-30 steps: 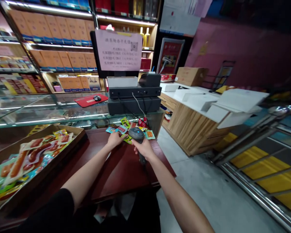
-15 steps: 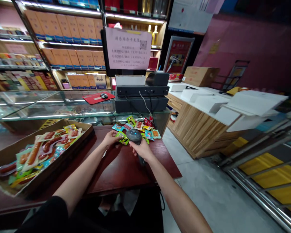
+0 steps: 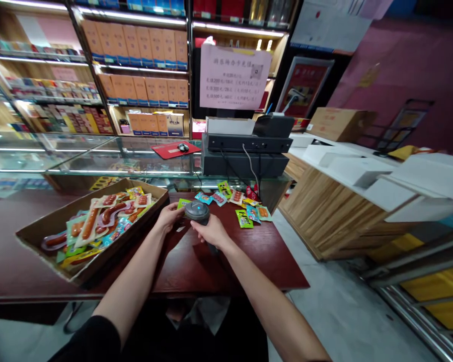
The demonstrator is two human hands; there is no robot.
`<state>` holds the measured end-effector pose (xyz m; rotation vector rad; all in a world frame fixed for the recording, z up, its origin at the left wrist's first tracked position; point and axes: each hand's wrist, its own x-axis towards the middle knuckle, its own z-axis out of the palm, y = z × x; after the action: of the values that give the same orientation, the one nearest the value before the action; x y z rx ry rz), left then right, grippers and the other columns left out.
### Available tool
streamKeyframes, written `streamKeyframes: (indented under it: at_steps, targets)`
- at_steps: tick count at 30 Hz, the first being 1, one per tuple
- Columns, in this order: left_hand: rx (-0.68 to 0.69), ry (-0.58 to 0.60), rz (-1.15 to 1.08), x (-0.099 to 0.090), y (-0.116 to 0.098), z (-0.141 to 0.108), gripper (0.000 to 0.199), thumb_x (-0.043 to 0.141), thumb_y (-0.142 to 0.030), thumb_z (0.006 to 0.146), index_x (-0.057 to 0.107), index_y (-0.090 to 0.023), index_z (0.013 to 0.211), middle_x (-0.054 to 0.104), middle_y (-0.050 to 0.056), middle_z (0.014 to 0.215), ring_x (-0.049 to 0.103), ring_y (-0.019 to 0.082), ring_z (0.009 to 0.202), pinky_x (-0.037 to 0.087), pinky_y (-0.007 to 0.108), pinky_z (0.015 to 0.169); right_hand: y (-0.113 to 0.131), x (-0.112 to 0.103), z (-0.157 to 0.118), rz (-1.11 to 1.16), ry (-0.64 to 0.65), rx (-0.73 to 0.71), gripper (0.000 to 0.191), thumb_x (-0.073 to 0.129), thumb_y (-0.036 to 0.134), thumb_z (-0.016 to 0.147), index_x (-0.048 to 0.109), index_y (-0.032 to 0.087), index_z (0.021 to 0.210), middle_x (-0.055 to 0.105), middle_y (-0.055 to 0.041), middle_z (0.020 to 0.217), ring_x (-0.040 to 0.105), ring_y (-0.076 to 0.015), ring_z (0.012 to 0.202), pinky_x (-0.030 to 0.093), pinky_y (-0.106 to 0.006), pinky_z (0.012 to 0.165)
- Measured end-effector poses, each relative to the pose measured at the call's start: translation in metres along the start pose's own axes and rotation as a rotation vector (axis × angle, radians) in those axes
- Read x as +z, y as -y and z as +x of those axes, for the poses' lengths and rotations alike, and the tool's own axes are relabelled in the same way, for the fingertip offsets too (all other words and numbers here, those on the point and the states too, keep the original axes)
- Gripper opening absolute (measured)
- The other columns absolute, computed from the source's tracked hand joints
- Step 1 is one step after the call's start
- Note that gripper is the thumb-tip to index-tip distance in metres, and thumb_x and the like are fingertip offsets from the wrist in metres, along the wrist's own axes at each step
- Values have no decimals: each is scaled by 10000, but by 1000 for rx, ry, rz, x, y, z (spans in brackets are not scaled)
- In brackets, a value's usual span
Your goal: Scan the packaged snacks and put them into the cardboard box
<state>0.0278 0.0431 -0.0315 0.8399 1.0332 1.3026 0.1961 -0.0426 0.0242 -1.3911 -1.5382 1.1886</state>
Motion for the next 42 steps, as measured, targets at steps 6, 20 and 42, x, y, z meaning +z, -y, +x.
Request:
streamKeyframes:
  at_steps: [6, 20, 42]
  targets:
    - [31, 46, -29, -1, 3, 4, 451, 871, -218, 473, 710, -111, 881, 738, 73, 792, 665, 158, 689, 521, 284, 720, 0, -1, 2, -16, -20, -9, 259, 669, 393, 757, 579, 158, 693, 554, 35, 450, 501, -96, 345, 394, -199, 362]
    - [15, -57, -59, 10, -10, -8, 418, 899, -230, 450, 678, -110, 785, 707, 44, 719, 628, 122, 615, 479, 235, 619, -3, -6, 1, 15, -23, -4, 273, 658, 418, 759, 598, 154, 719, 560, 32, 474, 503, -94, 358, 398, -199, 367]
    - [34, -348, -765, -19, -116, -43, 62, 598, -82, 869, 588, -141, 852, 588, 20, 776, 639, 83, 727, 601, 250, 800, 2, -17, -1, 7, 6, -31, 289, 666, 430, 764, 612, 148, 737, 565, 27, 482, 526, -98, 371, 415, -198, 383]
